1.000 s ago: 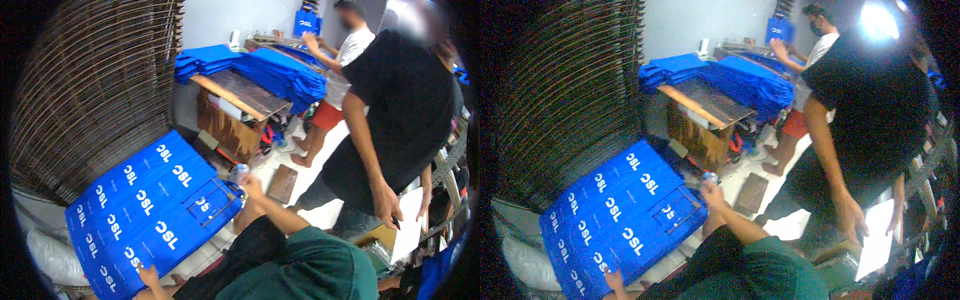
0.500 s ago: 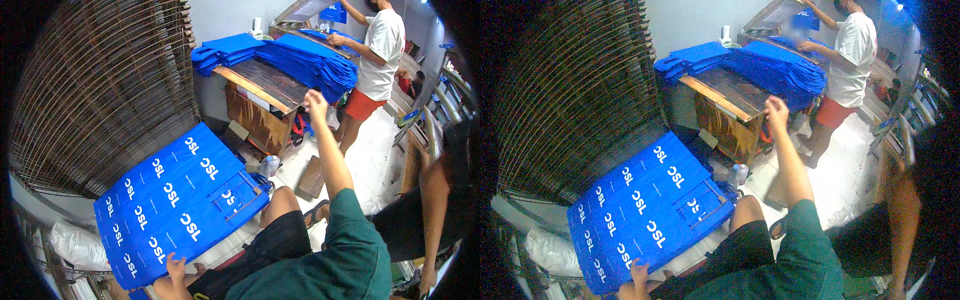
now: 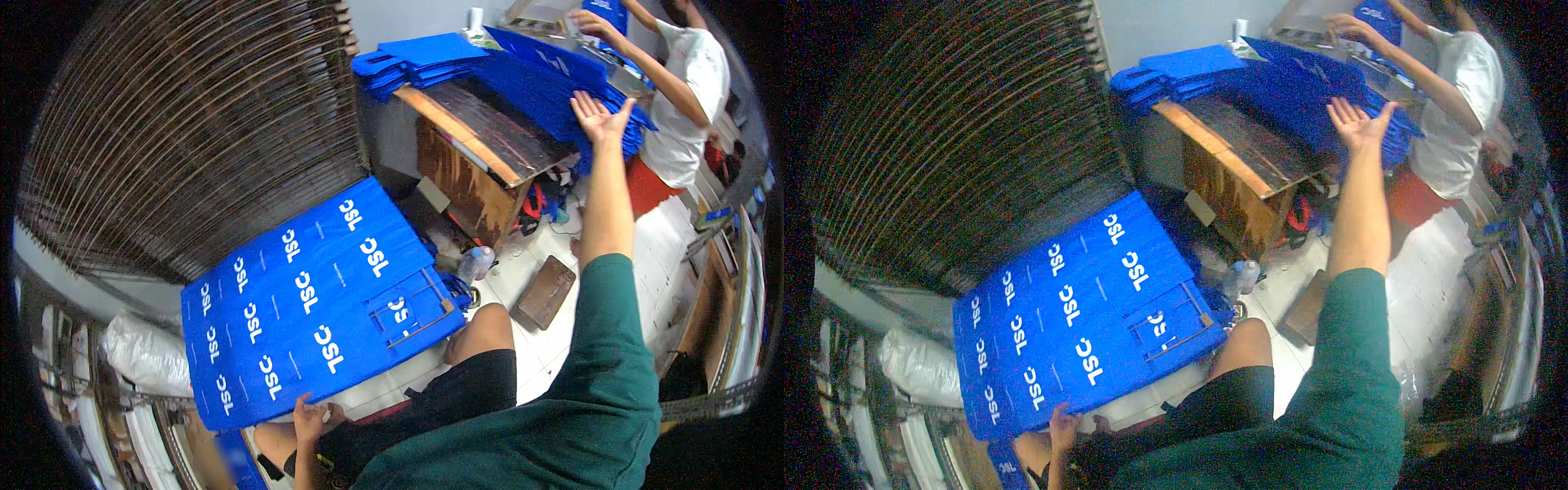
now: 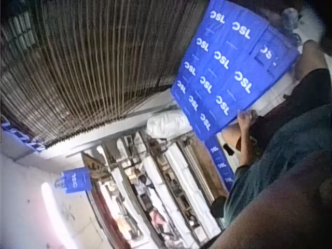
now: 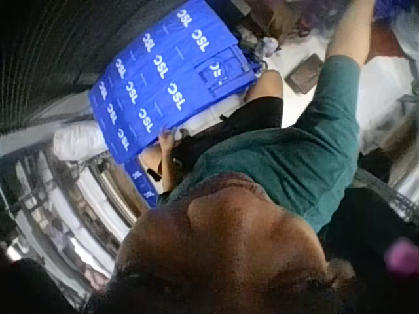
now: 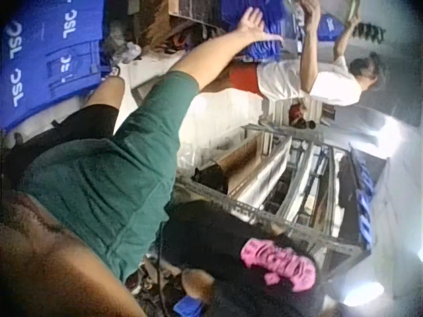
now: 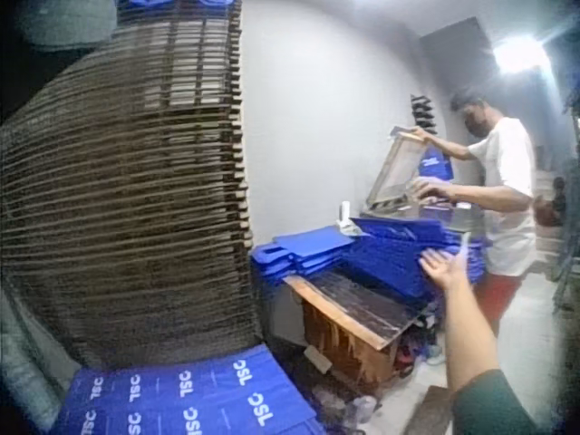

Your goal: The person sits on the floor and repeatedly folds blue tarps marked with 'TSC' onto a metal grid frame. They pick up a tarp, fold it in half, and place it on the frame, repeating this process for multiple units. Another person is visible in the background handling similar items.

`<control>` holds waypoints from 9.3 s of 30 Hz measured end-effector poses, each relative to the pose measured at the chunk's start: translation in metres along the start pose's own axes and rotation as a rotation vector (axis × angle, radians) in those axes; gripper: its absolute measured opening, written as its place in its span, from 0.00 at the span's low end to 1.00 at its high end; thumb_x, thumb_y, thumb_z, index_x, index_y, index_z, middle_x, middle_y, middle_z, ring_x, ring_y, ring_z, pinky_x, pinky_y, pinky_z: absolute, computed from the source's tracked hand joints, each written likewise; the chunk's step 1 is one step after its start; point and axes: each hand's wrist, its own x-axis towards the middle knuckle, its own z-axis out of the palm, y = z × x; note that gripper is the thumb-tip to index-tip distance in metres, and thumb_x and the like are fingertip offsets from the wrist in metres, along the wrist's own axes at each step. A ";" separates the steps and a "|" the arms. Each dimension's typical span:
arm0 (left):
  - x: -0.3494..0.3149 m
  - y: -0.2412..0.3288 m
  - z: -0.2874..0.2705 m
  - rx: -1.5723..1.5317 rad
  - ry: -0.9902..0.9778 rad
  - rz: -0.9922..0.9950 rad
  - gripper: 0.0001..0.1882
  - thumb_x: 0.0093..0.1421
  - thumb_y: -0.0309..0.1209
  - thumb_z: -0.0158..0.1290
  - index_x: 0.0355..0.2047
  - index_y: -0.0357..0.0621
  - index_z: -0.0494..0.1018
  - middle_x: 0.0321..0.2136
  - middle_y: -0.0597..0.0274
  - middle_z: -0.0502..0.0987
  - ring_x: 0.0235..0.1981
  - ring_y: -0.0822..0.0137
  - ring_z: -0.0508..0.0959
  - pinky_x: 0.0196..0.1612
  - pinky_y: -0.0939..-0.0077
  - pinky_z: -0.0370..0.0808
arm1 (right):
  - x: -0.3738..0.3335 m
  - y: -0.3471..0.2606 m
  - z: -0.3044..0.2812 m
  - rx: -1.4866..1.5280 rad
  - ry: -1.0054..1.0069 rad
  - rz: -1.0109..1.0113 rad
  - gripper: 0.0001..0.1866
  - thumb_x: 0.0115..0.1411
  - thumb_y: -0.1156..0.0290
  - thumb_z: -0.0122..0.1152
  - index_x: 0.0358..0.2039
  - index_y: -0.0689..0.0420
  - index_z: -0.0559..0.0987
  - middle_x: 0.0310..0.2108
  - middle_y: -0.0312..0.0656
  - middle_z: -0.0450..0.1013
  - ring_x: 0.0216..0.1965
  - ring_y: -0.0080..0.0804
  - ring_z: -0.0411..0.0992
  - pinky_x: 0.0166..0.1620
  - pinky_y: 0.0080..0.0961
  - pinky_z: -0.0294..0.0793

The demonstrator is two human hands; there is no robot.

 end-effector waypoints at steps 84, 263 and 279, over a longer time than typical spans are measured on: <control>0.090 -0.026 0.162 0.173 0.148 -0.035 0.13 0.46 0.23 0.58 0.34 0.44 0.73 0.30 0.56 0.77 0.29 0.60 0.78 0.33 0.68 0.74 | -0.306 0.304 -0.322 -2.021 -0.041 0.317 0.20 0.44 0.69 0.53 0.39 0.62 0.78 0.33 0.55 0.75 0.37 0.43 0.75 0.44 0.31 0.71; -0.022 -0.004 0.084 0.019 -0.157 0.051 0.20 0.51 0.35 0.60 0.41 0.39 0.70 0.25 0.60 0.76 0.25 0.74 0.74 0.30 0.77 0.72 | 0.070 0.022 -0.033 -0.281 0.257 0.019 0.22 0.51 0.65 0.54 0.45 0.63 0.67 0.41 0.53 0.71 0.44 0.47 0.71 0.48 0.45 0.71; 0.008 0.186 0.157 -0.611 -0.954 0.220 0.31 0.56 0.45 0.54 0.57 0.48 0.59 0.45 0.56 0.70 0.44 0.65 0.71 0.45 0.68 0.71 | -0.105 0.067 0.096 -0.600 -0.459 -0.161 0.22 0.55 0.73 0.55 0.52 0.57 0.67 0.49 0.44 0.65 0.48 0.33 0.66 0.51 0.28 0.66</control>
